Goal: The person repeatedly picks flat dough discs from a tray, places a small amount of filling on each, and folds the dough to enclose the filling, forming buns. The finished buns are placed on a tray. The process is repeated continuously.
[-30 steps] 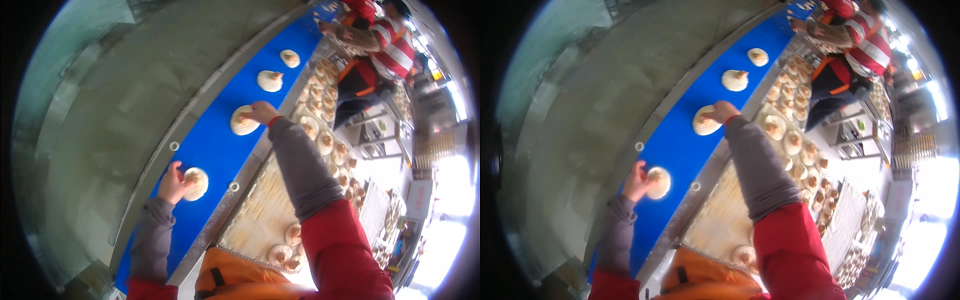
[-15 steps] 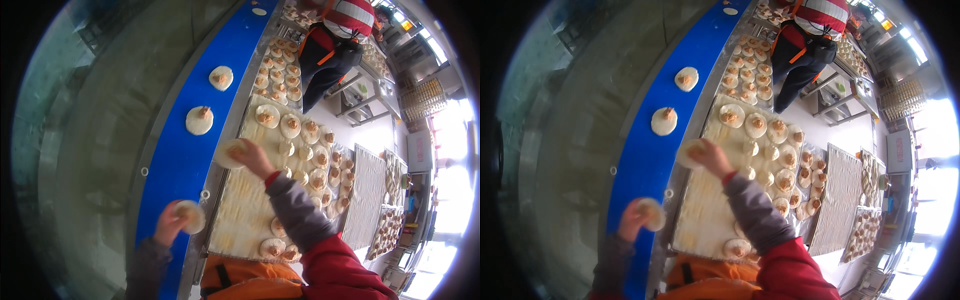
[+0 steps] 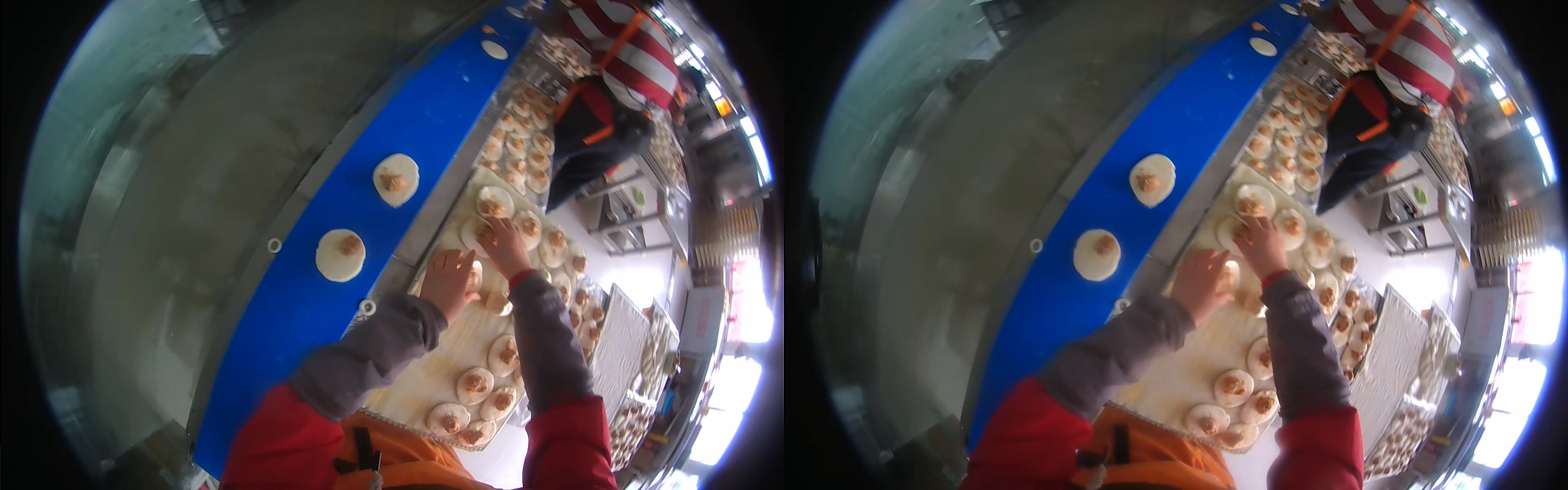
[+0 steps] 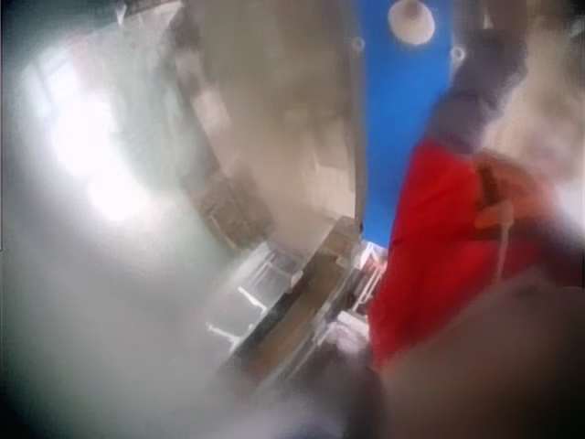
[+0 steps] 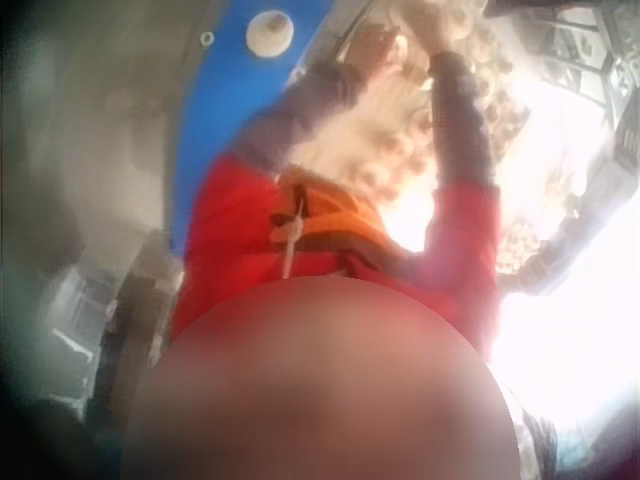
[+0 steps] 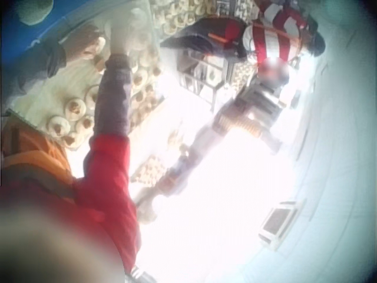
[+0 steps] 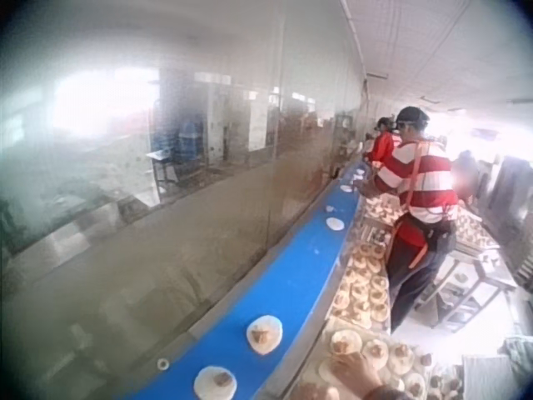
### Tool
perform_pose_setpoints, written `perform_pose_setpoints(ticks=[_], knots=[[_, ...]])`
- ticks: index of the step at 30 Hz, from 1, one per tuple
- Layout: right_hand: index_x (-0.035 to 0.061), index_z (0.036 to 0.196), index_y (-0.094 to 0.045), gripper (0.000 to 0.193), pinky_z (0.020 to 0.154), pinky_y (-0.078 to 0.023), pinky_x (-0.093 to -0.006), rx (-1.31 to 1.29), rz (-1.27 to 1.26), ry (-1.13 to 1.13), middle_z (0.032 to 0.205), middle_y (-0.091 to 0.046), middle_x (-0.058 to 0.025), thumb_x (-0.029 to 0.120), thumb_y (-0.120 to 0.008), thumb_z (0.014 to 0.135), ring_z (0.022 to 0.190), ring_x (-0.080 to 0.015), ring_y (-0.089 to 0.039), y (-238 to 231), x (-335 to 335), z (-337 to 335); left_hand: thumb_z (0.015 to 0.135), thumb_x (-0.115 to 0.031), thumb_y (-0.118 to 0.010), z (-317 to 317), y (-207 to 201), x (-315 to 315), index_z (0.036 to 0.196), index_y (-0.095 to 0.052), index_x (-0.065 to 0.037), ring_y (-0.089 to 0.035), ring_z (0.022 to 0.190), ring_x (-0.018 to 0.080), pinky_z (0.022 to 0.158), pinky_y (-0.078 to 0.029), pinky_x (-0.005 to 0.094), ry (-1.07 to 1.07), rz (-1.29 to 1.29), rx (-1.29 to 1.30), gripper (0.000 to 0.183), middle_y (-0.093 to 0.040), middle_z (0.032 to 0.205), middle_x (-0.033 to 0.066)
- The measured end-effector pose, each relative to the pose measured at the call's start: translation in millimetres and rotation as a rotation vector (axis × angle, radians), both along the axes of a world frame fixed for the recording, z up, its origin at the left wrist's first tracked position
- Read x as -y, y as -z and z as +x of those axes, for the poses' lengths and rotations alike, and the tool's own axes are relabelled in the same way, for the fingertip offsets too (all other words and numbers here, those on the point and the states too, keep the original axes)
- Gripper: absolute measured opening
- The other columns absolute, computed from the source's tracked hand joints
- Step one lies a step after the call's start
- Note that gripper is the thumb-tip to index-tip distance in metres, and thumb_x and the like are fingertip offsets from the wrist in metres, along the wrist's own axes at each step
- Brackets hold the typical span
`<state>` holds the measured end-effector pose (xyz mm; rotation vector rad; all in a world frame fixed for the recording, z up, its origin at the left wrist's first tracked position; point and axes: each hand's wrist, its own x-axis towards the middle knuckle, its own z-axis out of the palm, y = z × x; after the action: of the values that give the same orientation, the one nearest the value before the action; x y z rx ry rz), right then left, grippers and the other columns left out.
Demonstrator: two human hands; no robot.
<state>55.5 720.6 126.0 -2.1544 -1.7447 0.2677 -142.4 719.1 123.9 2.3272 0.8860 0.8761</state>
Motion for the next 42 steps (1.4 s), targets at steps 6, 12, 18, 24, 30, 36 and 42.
perform_pose_setpoints(ticks=[6,12,18,24,30,36,42], knots=[[0.011,0.127,-0.064,0.039,0.089,-0.054,-0.0404,-0.214,0.095,-0.1,0.121,-0.064,-0.0139,0.018,-0.068,0.089,0.105,-0.0324,-0.065,-27,-44,-79,0.079,-0.009,-0.075,-170,-8,-30,0.12,-0.06,-0.004,-0.056,0.111,0.0406,0.095,-0.044,0.0509,-0.354,-0.047,-0.007,0.044,-0.06,0.122,0.0189],[0.0122,0.137,-0.058,0.062,0.102,-0.046,-0.0462,-0.059,-0.082,-0.136,0.139,-0.054,-0.0124,0.034,-0.076,0.082,0.127,-0.0344,-0.051,7,-104,-217,0.096,-0.018,-0.059,-263,25,7,0.12,-0.062,-0.006,-0.047,0.129,0.0465,0.108,-0.039,0.055,-0.429,-0.041,-0.231,0.027,-0.054,0.138,0.0197],[0.0076,0.118,-0.067,0.069,0.083,-0.052,-0.0432,-0.099,-0.307,-0.168,0.112,-0.062,-0.0123,0.05,-0.086,0.068,0.105,-0.0315,-0.059,-15,-83,-241,0.087,-0.025,-0.073,-317,20,43,0.115,-0.061,-0.003,-0.054,0.116,0.0398,0.102,-0.044,0.0492,-0.559,-0.316,-0.294,0.037,-0.057,0.127,0.0203],[0.0078,0.106,-0.072,0.07,0.081,-0.051,-0.0392,-0.007,-0.352,-0.372,0.108,-0.063,-0.0113,0.059,-0.089,0.061,0.099,-0.0276,-0.06,-20,-49,-285,0.077,-0.03,-0.083,-388,15,53,0.116,-0.054,-0.004,-0.057,0.103,0.0341,0.088,-0.049,0.0439,-0.482,-0.694,-0.475,0.056,-0.055,0.114,0.0178],[0.0072,0.11,-0.065,0.065,0.081,-0.052,-0.0406,-0.32,-0.313,-0.372,0.103,-0.065,-0.0074,0.031,-0.094,0.058,0.102,-0.0279,-0.062,-3,17,-342,0.074,-0.025,-0.083,-429,2,88,0.113,-0.054,-0.004,-0.06,0.092,0.0324,0.085,-0.05,0.0425,-0.485,-0.826,-0.506,0.053,-0.058,0.101,0.0175],[0.0078,0.124,-0.06,0.055,0.086,-0.051,-0.0406,-0.437,-0.217,-0.532,0.108,-0.065,-0.0124,0.024,-0.082,0.076,0.108,-0.0288,-0.062,30,73,-397,0.076,-0.025,-0.079,-474,7,145,0.111,-0.058,-0.002,-0.062,0.1,0.0395,0.087,-0.05,0.0437,-0.468,-0.634,-0.638,0.047,-0.061,0.11,0.0223],[0.0116,0.147,-0.042,0.064,0.089,-0.054,-0.044,-0.811,-0.271,-0.698,0.116,-0.064,-0.0178,0.015,-0.07,0.089,0.107,-0.0321,-0.063,21,111,-417,0.083,-0.023,-0.077,-509,-31,158,0.114,-0.057,-0.002,-0.065,0.09,0.0303,0.079,-0.054,0.0403,-0.505,-0.872,-0.654,0.043,-0.065,0.106,0.017]])
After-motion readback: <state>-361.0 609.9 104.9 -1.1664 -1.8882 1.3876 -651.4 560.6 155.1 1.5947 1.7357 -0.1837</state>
